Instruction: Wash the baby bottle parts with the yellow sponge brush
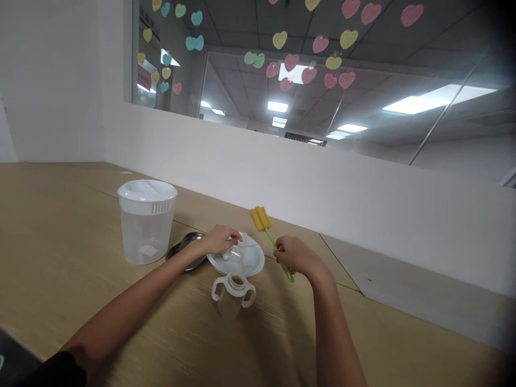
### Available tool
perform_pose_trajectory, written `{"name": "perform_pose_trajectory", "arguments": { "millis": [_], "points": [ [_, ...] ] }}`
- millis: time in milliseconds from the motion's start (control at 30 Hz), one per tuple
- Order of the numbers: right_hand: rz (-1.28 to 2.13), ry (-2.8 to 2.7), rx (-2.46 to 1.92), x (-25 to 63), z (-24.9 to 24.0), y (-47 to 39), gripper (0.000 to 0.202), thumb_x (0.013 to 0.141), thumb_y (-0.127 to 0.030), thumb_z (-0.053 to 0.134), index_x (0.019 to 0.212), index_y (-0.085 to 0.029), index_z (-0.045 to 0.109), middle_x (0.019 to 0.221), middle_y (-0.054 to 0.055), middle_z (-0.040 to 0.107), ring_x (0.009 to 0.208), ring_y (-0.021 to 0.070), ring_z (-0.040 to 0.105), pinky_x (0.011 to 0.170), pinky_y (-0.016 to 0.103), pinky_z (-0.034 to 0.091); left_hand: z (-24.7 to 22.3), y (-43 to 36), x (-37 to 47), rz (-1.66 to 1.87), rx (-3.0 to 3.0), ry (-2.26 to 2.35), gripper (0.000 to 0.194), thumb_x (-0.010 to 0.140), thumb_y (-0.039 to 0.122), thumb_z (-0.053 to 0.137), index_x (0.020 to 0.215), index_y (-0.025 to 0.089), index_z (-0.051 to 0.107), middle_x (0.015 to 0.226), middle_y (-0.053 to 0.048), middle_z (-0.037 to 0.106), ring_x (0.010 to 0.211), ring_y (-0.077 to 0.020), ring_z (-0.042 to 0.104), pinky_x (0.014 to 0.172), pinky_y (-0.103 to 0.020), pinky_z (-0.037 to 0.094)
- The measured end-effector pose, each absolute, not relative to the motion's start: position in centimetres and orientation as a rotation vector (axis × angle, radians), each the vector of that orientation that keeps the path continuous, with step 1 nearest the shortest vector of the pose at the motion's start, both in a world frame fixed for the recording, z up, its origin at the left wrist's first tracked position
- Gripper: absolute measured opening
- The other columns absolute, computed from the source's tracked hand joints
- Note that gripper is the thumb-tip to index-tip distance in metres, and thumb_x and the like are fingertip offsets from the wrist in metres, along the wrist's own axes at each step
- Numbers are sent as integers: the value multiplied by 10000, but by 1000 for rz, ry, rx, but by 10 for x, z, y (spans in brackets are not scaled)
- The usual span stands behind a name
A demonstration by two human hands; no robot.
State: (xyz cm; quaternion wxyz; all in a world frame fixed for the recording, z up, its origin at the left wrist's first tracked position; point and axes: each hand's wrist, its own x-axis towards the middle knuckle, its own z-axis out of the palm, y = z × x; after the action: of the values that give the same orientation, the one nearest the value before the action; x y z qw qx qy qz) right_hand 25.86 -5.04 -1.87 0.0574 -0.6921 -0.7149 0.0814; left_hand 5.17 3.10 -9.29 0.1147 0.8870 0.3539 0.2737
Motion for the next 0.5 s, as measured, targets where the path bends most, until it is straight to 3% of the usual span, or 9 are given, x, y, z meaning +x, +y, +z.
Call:
{"name": "perform_pose_trajectory", "arguments": {
  "millis": [233,367,500],
  "points": [
    [92,-2406,-1808,229,-6,-81,136,770,-140,455,675,-138,553,657,41,623,514,91,529,508,202,320,-83,27,54,1137,2130,814,245,777,276,447,820,130,639,831,-44,660,789,-170,580,717,-255,424],
    [-8,-2364,-1857,229,-8,-78,154,764,-121,434,669,-133,554,615,38,606,495,94,514,497,213,295,-77,20,53,1172,2012,710,239,766,311,492,794,128,644,906,-63,658,838,-177,577,753,-267,421],
    [-60,-2338,-1934,239,-10,-71,150,740,-104,440,636,-136,542,652,57,618,533,108,541,493,215,294,-67,16,47,1301,1886,708,269,775,339,494,795,130,663,847,-60,660,881,-185,568,797,-281,411]
  ]
}}
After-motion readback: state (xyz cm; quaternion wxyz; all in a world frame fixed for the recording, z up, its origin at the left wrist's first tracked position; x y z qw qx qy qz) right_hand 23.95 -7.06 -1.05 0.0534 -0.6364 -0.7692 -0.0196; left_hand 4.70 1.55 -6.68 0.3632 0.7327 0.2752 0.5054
